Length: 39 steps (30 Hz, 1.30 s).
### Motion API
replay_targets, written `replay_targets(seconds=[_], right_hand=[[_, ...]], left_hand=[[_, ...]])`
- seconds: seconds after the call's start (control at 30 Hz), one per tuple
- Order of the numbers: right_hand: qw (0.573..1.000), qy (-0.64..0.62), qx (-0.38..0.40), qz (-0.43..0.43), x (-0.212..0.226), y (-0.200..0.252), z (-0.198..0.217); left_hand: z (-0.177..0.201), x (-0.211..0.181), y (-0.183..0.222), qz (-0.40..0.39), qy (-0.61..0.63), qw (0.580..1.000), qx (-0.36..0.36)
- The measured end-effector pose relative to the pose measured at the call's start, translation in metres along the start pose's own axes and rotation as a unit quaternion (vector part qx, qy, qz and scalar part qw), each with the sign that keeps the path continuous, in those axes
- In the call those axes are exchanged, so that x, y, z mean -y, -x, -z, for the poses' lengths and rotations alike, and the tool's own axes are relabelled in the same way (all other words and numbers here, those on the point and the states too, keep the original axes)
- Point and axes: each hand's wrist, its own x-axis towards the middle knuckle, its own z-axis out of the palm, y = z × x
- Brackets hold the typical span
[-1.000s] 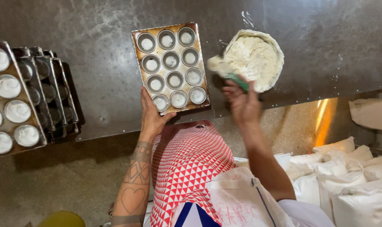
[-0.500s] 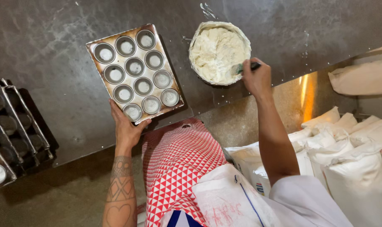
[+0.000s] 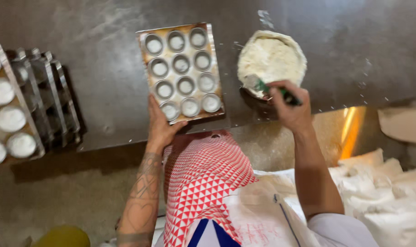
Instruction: The person greases the individual cups of multiple baking trays by hand using a small brush dipped in a bowl of shortening.
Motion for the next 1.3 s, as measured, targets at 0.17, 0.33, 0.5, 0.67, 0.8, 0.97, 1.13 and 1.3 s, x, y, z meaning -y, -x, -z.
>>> replay_targets(seconds=[0.17, 0.33, 0.5, 0.67, 0.8, 0.97, 1.13, 1.3], right_hand=[[0.909, 0.206, 0.235, 0.274, 0.055, -0.026, -0.064], [0.686, 0.468, 0.403, 0.385, 0.054, -0.062, -0.113], [0.713, 0.418, 0.444, 0.345, 0.035, -0.091, -0.173], [0.886, 0.283, 0.367, 0.035, 0.005, -0.109, -0.198], [0.974, -0.067, 0.106, -0.189, -0.043, -0.09, -0.203], [0.836, -0.461, -0.001, -0.298, -0.061, -0.032, -0.183], [0.952, -0.287, -0.043, -0.101, -0.038, -0.015, -0.071], [0.986, 0.091, -0.12, -0.065, -0.027, -0.023, 0.044]], left_hand=[[-0.002, 0.003, -0.002, -0.018, 0.011, 1.0, -0.021], [-0.002, 0.006, -0.003, -0.012, 0.025, 1.0, -0.014], [-0.003, 0.007, -0.003, -0.02, 0.015, 1.0, -0.014], [-0.004, 0.008, -0.003, -0.015, 0.015, 1.0, -0.015], [-0.004, 0.007, -0.004, -0.036, 0.01, 0.999, -0.02], [0.0, 0.002, -0.002, -0.01, 0.005, 1.0, -0.001], [0.002, 0.002, -0.003, -0.027, 0.002, 1.0, 0.012], [0.004, 0.009, -0.004, -0.027, -0.008, 0.999, 0.026]])
